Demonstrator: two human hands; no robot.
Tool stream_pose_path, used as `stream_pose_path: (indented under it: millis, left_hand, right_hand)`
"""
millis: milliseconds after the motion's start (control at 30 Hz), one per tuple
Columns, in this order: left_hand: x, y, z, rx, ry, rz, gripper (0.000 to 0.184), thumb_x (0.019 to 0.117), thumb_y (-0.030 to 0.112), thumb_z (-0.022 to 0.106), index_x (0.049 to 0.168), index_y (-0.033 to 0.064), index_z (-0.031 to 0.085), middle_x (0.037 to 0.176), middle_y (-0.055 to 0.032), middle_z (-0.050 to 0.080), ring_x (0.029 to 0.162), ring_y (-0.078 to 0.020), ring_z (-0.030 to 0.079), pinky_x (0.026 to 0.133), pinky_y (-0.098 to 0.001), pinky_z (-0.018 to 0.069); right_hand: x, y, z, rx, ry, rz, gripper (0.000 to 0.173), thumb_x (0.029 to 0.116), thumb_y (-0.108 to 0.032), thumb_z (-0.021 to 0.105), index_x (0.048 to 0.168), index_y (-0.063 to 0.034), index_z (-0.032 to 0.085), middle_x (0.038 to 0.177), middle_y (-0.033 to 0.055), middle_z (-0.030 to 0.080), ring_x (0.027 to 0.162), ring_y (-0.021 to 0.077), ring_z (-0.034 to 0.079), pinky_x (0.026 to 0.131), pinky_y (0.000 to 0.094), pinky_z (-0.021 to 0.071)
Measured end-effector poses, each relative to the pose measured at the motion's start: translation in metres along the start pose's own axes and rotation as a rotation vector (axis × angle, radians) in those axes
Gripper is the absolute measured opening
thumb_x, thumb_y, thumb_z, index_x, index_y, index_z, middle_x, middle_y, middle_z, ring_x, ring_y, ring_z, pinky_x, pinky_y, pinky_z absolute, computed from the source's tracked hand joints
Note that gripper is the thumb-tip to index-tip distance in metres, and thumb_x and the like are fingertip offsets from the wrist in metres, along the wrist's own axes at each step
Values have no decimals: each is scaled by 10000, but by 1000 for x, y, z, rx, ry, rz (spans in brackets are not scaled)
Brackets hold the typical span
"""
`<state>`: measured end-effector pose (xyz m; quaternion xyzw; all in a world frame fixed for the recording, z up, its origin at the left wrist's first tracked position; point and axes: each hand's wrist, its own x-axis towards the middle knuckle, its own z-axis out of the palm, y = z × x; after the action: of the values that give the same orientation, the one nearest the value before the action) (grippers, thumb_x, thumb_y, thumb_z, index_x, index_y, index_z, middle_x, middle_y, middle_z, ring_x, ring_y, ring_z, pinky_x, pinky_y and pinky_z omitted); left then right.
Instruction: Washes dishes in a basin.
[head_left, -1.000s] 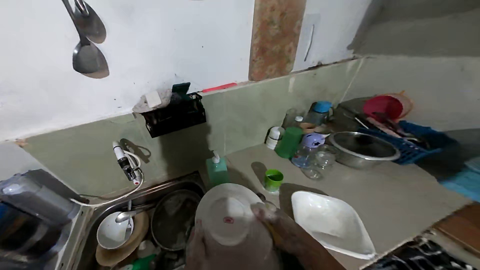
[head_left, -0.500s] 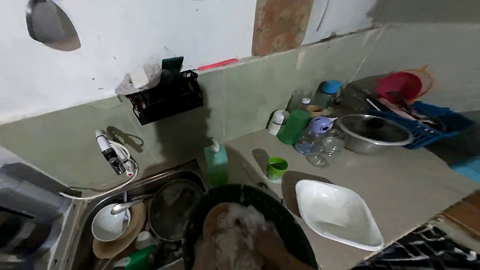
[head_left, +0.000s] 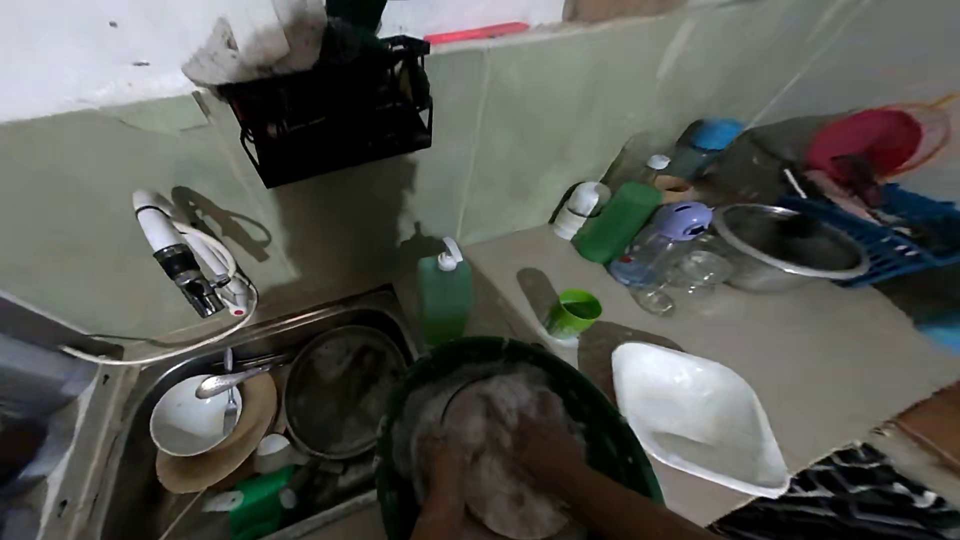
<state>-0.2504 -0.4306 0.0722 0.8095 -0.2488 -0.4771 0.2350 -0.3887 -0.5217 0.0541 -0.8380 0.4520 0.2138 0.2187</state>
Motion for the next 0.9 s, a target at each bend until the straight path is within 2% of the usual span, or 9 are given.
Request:
stream_pose_path:
  millis: [100,200,333,400,533,600,700,800,900]
  left_hand:
    - [8,1,1,-220,140,-9,510,1104,338,446,1450,-31,509,1455,-261,532,1375,-370,501,1152,-505,392]
    - [7,-5,-5,-242,117,-55,577,1077,292,527,1483,-97,399,1487,-303,467,1402,-380,457,1164,-479,377]
    - [7,0,2,-183,20,-15,563,1071,221,536,1507,-91,364,1536,-300,407,1443,-374,407,1189,-460,347]
    - [14,1,5,-180,52,19,499,1076,221,523,1469,-76,444,1487,-288,476,1400,-371,461,1163,-471,380]
    - [18,-1,5,-41,54,-10,417,1101,166,435,1430,-84,486,1446,-285,514,1358,-372,497,1135,-471,401]
    - [16,1,2,163,1,30,455,1081,158,486,1465,-85,454,1526,-285,441,1443,-383,415,1193,-467,341]
    - [12,3,0,210,3,76,481,1077,178,494,1487,-67,439,1573,-284,376,1482,-393,352,1220,-479,292]
    - [11,-8,-14,-207,30,181,460,1130,234,334,1493,-22,453,1491,-200,518,1392,-268,496,1166,-410,397]
    - [3,-3,-8,-1107,-143,115,581,1113,467,135,1278,87,543,1038,-76,681,919,-145,672,777,-361,583]
  right_hand:
    - [5,-61,23,10,-46,-100,572,1072,-334,437,1497,48,451,1524,312,444,1471,512,320,1222,665,144]
    - [-26,-30,34,-7,-313,-375,508,1066,-244,512,1464,72,488,1489,336,473,1446,527,356,1224,665,126]
    - [-9,39,-4,72,-68,-91,608,1043,-356,535,1558,-56,415,1591,299,352,1501,495,271,1224,621,213]
    - [17,8,-1,107,-28,-4,631,1068,-393,458,1575,-28,367,1618,281,322,1520,491,230,1219,650,191]
    - [-12,-42,26,109,-170,-239,630,1069,-401,454,1538,16,412,1562,311,397,1487,517,289,1223,681,121]
    - [-43,-15,21,28,-300,-299,528,1050,-325,550,1406,65,542,1439,333,515,1369,533,449,1144,699,290]
    - [-68,4,12,-78,-299,-235,385,1040,-97,522,1355,120,560,1431,346,516,1369,544,445,1142,688,307]
    - [-81,-28,-1,-5,-119,-359,292,1029,-54,515,1246,92,645,1268,330,630,1214,518,590,1019,656,462]
    - [-93,-65,-66,310,2,-379,365,1052,-145,516,1372,10,598,1281,272,644,1218,435,612,1034,596,469]
